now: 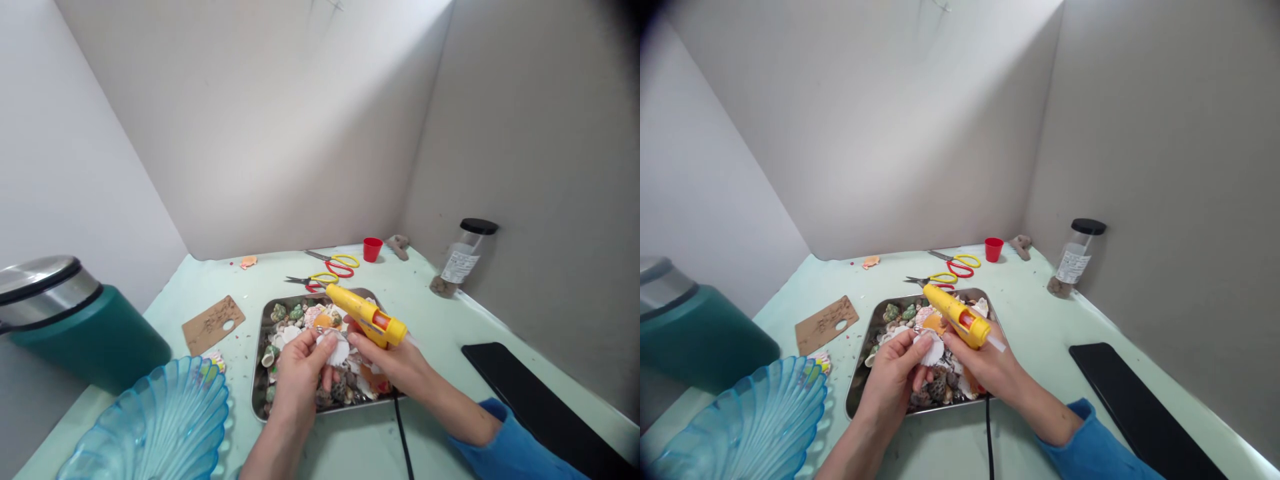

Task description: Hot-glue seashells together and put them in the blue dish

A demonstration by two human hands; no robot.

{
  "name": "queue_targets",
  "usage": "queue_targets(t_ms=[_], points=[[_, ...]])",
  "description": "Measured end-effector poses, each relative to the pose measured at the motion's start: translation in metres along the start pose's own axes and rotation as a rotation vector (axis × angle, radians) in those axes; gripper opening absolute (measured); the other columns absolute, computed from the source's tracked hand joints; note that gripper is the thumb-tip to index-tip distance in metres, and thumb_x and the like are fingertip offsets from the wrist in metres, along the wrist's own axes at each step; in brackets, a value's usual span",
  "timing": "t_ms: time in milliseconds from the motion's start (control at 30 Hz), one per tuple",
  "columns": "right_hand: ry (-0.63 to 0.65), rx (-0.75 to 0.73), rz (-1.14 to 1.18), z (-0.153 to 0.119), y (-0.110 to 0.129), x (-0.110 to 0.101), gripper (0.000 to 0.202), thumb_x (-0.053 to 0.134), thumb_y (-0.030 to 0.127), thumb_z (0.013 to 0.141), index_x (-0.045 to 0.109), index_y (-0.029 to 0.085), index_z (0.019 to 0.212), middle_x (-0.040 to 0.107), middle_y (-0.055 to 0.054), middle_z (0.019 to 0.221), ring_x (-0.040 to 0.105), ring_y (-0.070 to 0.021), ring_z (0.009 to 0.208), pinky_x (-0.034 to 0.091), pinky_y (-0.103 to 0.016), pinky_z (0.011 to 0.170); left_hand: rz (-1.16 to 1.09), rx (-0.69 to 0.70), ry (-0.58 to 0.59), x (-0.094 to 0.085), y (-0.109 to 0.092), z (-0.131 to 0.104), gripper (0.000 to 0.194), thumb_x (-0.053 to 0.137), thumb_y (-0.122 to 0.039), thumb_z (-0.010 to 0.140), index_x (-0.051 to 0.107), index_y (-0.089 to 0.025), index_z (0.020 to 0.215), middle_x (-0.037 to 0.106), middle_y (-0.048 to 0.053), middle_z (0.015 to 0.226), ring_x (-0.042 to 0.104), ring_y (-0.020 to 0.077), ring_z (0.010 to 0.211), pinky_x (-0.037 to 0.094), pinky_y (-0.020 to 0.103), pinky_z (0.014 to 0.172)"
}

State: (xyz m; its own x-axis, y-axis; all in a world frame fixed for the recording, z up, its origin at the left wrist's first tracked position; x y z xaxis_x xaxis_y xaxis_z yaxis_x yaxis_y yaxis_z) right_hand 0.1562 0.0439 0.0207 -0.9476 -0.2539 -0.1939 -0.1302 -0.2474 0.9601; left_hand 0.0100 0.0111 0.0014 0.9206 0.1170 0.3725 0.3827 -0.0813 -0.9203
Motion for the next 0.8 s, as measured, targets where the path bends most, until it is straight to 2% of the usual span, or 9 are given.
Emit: queue_targets(t_ms=[167,333,400,567,700,800], points=[[-0.023,0.03,0.026,0.001,-0.003,0.002,0.027,0.064,0.04,0.079,0.066,0.018,0.094,0.056,0.003,0.06,0.047,-0.0109,0.049,0.04,-0.022,0.044,-0.002,-0.001,-0.012,0.001,0.0,0.001,0.03,0.077,-0.04,0.068,0.062,-0.014,0.067,0.05,-0.007,0.039,0.039,0.0038,0.032,0.033,0.017,0.043],[-0.05,0.084,0.076,0.006,-0.015,-0.008,0.04,0.063,0.051,0.079,0.065,0.015,0.097,0.058,0.002,0.061,0.047,-0.0097,0.046,0.041,-0.023,0.044,-0.062,0.055,-0.102,-0.001,-0.002,0.003,0.025,0.077,-0.034,0.068,0.066,-0.012,0.073,0.054,-0.005,0.044,0.045,0.0055,0.039,0.039,0.018,0.05],[-0.01,0.074,0.033,0.008,-0.017,-0.015,0.039,0.064,0.05,0.079,0.067,0.016,0.099,0.062,0.0,0.065,0.05,-0.0104,0.047,0.043,-0.024,0.045,-0.08,0.088,-0.13,-0.002,-0.003,0.003,0.024,0.077,-0.031,0.068,0.067,-0.012,0.078,0.058,-0.005,0.05,0.047,0.0053,0.042,0.04,0.019,0.053],[0.141,-0.017,-0.141,0.012,-0.017,-0.027,0.033,0.066,0.045,0.079,0.073,0.018,0.095,0.072,-0.004,0.08,0.064,-0.0184,0.068,0.053,-0.027,0.061,-0.103,0.105,-0.193,-0.004,-0.006,0.003,0.036,0.078,-0.026,0.066,0.062,-0.011,0.095,0.067,-0.002,0.065,0.053,0.0056,0.048,0.041,0.018,0.057],[0.234,-0.125,-0.185,0.012,-0.012,-0.027,0.028,0.065,0.042,0.082,0.073,0.02,0.097,0.074,-0.005,0.087,0.067,-0.0214,0.078,0.054,-0.028,0.069,-0.099,0.112,-0.224,-0.003,-0.007,0.003,0.036,0.078,-0.027,0.065,0.059,-0.012,0.092,0.068,-0.001,0.061,0.057,0.0079,0.049,0.043,0.019,0.058],[0.25,-0.145,-0.197,0.013,-0.013,-0.027,0.026,0.065,0.041,0.083,0.072,0.02,0.096,0.072,-0.003,0.081,0.065,-0.0197,0.072,0.053,-0.027,0.063,-0.093,0.11,-0.231,-0.003,-0.007,0.002,0.035,0.079,-0.028,0.065,0.059,-0.012,0.09,0.068,0.0,0.06,0.058,0.0083,0.05,0.044,0.019,0.059]])
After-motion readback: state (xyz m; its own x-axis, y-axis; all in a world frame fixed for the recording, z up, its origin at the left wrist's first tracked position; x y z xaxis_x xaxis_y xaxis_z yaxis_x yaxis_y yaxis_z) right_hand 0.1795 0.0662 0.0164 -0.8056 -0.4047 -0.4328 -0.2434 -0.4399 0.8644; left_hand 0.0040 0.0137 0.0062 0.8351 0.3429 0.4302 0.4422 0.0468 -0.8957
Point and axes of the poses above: each hand's wrist, its own z-axis towards the middle knuckle, its own x-axis out of the palm, y = z × x, the point moved 2 cm from there along z, towards the middle knuckle
